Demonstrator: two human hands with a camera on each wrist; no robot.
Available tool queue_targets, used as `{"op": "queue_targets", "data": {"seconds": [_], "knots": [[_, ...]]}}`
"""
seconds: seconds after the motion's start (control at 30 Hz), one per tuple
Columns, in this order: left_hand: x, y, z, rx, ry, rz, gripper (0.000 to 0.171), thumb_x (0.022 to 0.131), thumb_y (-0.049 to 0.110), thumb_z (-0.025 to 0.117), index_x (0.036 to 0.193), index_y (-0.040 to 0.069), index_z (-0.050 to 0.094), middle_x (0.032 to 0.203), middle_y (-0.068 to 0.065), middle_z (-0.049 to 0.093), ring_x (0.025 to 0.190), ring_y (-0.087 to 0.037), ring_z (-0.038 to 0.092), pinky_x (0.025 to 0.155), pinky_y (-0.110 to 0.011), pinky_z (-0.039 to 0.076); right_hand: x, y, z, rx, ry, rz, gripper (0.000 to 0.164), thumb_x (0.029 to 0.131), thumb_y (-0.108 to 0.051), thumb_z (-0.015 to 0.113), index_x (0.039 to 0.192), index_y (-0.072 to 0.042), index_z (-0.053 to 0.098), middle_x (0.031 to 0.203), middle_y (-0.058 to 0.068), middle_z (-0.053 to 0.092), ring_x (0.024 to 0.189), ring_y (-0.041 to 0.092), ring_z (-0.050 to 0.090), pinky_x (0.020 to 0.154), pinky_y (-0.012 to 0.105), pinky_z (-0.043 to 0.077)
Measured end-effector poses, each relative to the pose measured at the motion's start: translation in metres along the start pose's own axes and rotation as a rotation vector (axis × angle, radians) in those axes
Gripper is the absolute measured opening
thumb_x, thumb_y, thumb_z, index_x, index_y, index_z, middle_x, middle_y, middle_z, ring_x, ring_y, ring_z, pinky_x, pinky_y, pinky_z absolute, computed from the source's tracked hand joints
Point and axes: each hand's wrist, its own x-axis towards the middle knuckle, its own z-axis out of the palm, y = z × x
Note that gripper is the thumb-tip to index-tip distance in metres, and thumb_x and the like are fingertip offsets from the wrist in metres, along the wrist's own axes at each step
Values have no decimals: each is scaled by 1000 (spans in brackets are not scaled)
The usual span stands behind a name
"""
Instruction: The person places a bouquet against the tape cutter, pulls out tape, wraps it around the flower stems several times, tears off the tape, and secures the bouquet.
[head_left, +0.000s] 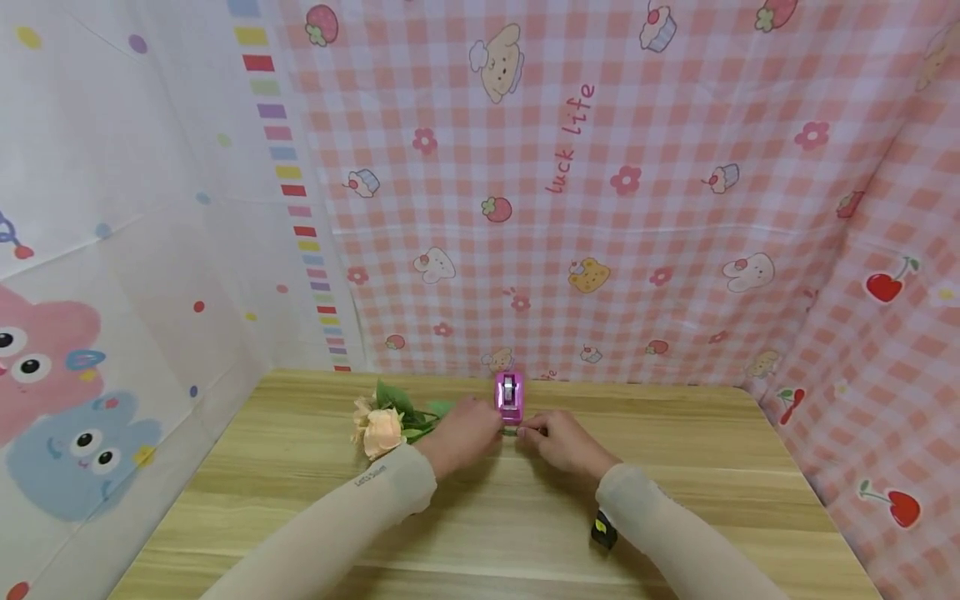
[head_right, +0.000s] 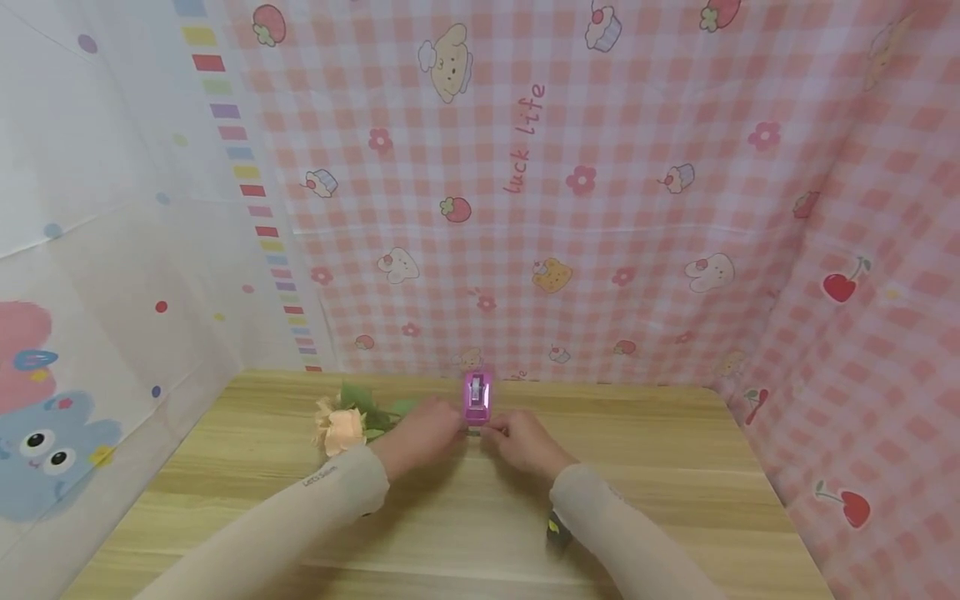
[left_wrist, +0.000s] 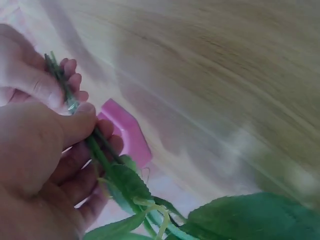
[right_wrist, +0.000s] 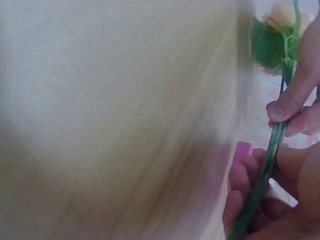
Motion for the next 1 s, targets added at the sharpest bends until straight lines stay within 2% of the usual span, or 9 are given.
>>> {"op": "queue_targets", "data": {"seconds": [0.13,0.27,0.43,0.57,0.67,0.77,0.83,1.0], "knots": [[-2,1,0,136,27,49,9,100,18,82,92,23,83,91,8,82,83,-11,75,92,-35,59,2,-2,-3,4,-76,18,34,118,-26,53,104,-12,80,81,2,66,67,12,51,64,29,50],[-4,4,0,272,77,103,9,97,18,83,94,27,83,95,10,83,87,-10,76,93,-34,56,2,0,-3,12,-117,23,38,119,-27,49,95,-10,74,77,-2,60,67,11,50,64,28,47],[-5,5,1,322,116,116,10,99,18,82,95,27,84,96,10,84,87,-10,76,93,-34,56,3,1,-3,-4,-93,16,34,118,-25,54,97,-12,77,76,-3,60,66,11,50,63,27,46],[-6,5,0,266,85,95,13,102,18,80,93,26,84,93,10,83,84,-10,74,91,-34,55,4,2,-2,-46,-58,1,26,115,-21,59,109,-12,83,85,0,71,72,12,58,71,32,54],[-5,3,0,185,64,57,11,102,19,80,93,23,84,90,8,82,82,-10,73,90,-35,55,3,2,1,-82,-14,-24,22,113,-18,64,117,-13,85,104,2,82,89,14,70,86,40,61],[-3,1,1,104,55,25,5,101,21,82,96,21,84,91,5,83,83,-12,75,94,-38,57,2,2,2,-105,29,-65,19,110,-14,68,119,-13,85,116,3,84,103,16,75,98,45,63],[-1,-1,1,51,45,14,2,100,21,82,101,21,84,94,4,84,87,-14,76,97,-40,57,1,2,3,-112,47,-94,19,109,-12,69,119,-12,85,114,5,83,101,16,75,96,44,63],[1,-6,-3,-91,-11,-15,8,103,26,80,106,21,85,100,3,85,94,-16,79,104,-47,56,-1,4,4,-130,78,-144,18,108,-9,70,119,-7,85,103,6,80,87,10,66,81,30,59]]}}
